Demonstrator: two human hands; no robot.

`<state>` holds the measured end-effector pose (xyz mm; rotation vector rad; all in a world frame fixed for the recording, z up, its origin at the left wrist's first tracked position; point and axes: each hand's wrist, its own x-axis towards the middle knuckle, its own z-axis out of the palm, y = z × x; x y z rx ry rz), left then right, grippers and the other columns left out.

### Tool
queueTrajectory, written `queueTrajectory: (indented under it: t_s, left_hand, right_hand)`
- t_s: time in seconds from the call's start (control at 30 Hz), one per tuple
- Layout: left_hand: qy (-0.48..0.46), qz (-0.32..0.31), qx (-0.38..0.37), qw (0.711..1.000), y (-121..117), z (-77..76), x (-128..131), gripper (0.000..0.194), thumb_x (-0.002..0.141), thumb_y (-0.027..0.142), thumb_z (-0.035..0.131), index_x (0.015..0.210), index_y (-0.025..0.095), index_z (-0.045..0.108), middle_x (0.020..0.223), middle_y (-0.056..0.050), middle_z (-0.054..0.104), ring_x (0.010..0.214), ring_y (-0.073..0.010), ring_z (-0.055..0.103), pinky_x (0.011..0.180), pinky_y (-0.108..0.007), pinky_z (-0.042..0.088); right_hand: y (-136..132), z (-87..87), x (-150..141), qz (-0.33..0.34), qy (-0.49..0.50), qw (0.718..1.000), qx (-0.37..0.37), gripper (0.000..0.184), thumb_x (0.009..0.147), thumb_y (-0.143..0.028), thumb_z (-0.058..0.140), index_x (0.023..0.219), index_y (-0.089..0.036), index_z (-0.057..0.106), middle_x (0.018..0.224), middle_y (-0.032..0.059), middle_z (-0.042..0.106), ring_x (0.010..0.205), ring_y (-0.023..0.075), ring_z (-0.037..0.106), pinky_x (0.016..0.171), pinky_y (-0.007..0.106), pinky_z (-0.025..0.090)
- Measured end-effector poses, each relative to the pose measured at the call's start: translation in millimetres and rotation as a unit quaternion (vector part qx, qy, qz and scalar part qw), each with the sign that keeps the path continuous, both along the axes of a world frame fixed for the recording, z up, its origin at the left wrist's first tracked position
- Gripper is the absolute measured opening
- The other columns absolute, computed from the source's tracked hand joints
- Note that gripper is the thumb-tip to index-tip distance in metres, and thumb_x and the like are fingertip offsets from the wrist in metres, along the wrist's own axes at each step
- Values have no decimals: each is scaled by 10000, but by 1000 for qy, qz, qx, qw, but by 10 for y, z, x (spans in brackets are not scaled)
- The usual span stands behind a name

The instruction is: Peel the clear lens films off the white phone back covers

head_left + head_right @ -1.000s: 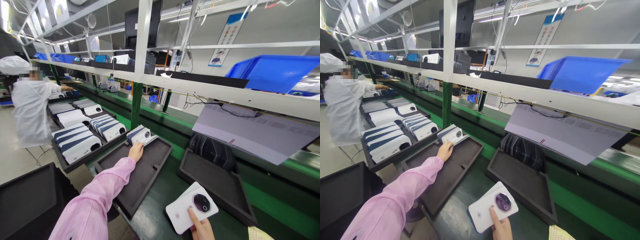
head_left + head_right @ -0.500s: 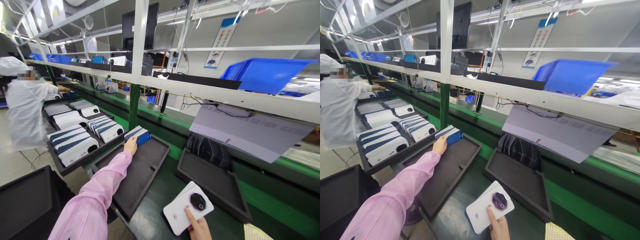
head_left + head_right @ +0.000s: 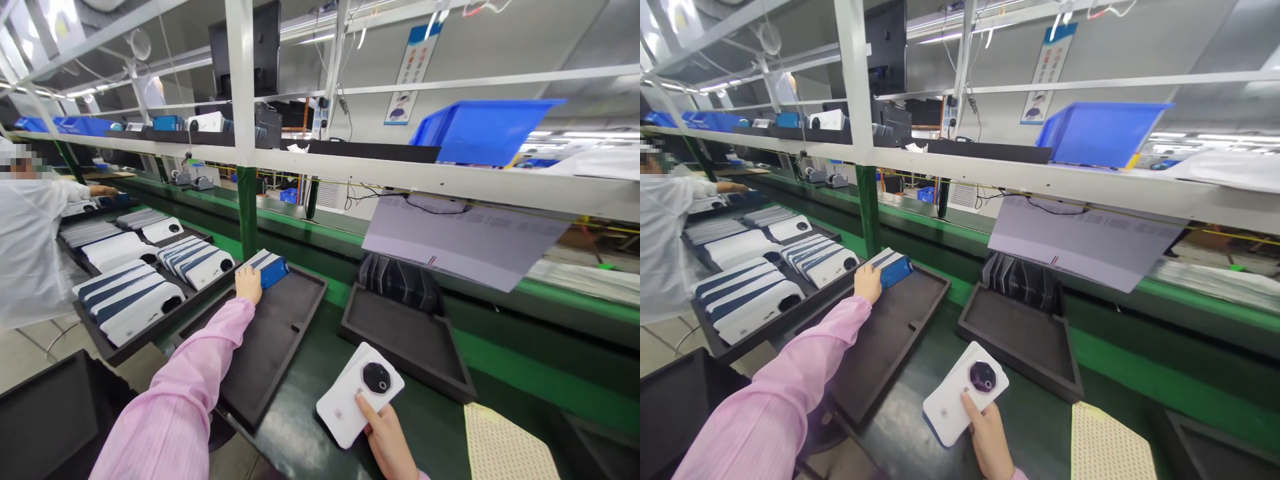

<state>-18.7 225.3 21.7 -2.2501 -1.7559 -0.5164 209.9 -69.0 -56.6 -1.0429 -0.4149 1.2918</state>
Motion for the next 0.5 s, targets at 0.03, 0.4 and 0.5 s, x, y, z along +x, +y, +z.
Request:
queueTrajectory:
  t_s: [0.03, 0.4, 0.5]
  left_hand:
    - [8, -19, 1, 1000, -15, 13, 43, 356, 850, 307, 531, 1177, 167, 508, 1249, -99, 502, 1093, -240, 514, 901, -475, 433]
    - [7, -121, -55, 991, -395, 186, 545, 464, 815, 270, 569, 1255, 175, 459, 1406, -133, 355, 1295, -339, 299, 1022, -616, 210]
    - [21, -254, -112, 961, -756, 271, 757, 486, 797, 251, 564, 1267, 174, 471, 1337, -160, 459, 1244, -312, 406, 1027, -536, 280]
  right_hand:
    - [2, 8, -2, 2, 4, 1000, 4, 408, 578, -375, 800, 875, -125, 679, 839, 87, 721, 848, 276, 655, 795, 400, 494]
    - [13, 100, 35, -5, 67, 997, 24, 417, 595, -357, 791, 915, -134, 644, 860, 88, 715, 856, 277, 657, 756, 399, 504]
    - [4, 145, 66, 19, 115, 993, 33, 378, 568, -327, 807, 864, -152, 650, 800, 54, 716, 738, 220, 663, 721, 351, 505]
